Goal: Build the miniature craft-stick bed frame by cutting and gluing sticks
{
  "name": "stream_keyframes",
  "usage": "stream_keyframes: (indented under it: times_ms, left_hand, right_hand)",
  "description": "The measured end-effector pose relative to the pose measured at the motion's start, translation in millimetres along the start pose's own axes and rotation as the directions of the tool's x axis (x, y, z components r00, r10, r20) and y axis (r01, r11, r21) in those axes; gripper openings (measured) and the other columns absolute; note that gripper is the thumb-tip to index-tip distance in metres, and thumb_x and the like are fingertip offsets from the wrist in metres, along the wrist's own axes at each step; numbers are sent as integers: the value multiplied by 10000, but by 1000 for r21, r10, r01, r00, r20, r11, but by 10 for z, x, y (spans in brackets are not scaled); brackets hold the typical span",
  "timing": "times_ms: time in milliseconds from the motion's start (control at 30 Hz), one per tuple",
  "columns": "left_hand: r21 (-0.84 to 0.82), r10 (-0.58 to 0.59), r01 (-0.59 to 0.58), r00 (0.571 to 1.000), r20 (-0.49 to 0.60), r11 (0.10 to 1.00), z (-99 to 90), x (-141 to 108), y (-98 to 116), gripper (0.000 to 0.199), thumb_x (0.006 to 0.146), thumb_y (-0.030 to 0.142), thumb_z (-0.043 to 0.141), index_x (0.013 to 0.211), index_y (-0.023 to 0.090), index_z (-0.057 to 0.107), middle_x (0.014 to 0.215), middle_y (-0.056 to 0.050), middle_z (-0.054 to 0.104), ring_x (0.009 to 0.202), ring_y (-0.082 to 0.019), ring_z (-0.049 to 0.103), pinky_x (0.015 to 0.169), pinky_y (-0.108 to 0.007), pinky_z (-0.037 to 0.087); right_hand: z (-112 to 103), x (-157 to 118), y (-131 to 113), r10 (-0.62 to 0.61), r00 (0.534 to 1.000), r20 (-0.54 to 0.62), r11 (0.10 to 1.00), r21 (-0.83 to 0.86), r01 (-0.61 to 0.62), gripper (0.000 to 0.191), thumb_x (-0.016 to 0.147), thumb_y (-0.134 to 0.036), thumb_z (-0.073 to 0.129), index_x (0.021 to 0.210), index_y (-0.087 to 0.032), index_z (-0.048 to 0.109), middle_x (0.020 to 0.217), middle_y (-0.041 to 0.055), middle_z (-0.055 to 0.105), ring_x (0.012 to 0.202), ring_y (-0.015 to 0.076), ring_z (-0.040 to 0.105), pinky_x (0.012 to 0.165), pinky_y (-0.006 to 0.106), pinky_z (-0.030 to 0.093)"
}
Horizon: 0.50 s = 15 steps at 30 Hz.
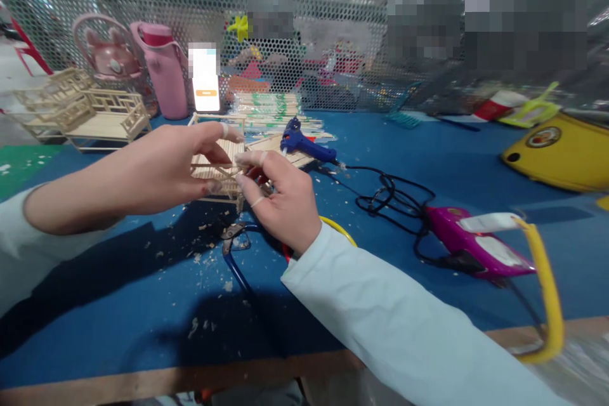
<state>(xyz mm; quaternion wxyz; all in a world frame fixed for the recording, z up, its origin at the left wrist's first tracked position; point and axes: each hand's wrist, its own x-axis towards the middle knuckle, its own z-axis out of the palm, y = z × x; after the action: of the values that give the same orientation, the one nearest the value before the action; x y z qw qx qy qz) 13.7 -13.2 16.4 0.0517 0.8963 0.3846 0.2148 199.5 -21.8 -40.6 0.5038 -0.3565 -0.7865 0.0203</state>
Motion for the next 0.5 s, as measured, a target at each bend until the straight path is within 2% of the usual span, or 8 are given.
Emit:
stream_keyframes:
  times_ms: [100, 233, 367, 433, 500]
  left_hand:
    - [-2, 5, -6, 1000, -19, 1000, -47, -20, -5, 538, 712, 126, 582, 1236, 218, 504, 1049, -34, 684, 979, -220, 647, 795, -300, 489]
    - [-54, 16, -23, 992, -126, 998, -176, -53, -26, 501, 677, 67, 546, 1150, 233, 557, 1077, -17, 671, 996, -218, 644, 840, -327, 502]
    - [-141, 14, -50, 970, -243, 989, -270, -108, -44, 404, 691, 71, 567, 1069, 207, 605, 1008, -20, 688, 928, -191, 651, 813, -323, 513]
    - [-205, -32, -39, 942, -333, 978, -234, -171, -33, 297, 729, 88, 579, 1007, 183, 622, 966, -37, 689, 886, -167, 644, 782, -301, 510]
    - [-290, -89, -67, 865, -493, 955, -143, -275, -12, 207, 798, 124, 568, 992, 182, 611, 901, -33, 668, 810, -126, 619, 719, -260, 500]
  right_hand:
    - [-14, -17, 4, 24, 1000, 20, 998, 66, -25, 223, 781, -144, 606, 994, -209, 597, 856, 14, 637, 694, 129, 602, 683, 304, 508]
    - [-80, -33, 32, 57, 998, -8, 983, 177, -55, 396, 727, -178, 632, 1108, -241, 545, 962, 30, 594, 751, 157, 583, 671, 339, 496]
    - [-144, -19, 63, 95, 989, -115, 974, 215, -69, 331, 762, -259, 614, 1080, -280, 522, 896, 37, 549, 716, 169, 526, 615, 343, 466]
    - [-168, 4, 70, 112, 981, -159, 973, 217, -76, 236, 787, -280, 595, 1011, -287, 519, 876, 32, 542, 708, 167, 523, 617, 341, 460]
    - [-210, 41, 73, 102, 963, -250, 976, 213, -48, 107, 798, -293, 588, 870, -267, 514, 829, 15, 532, 698, 157, 524, 639, 336, 450]
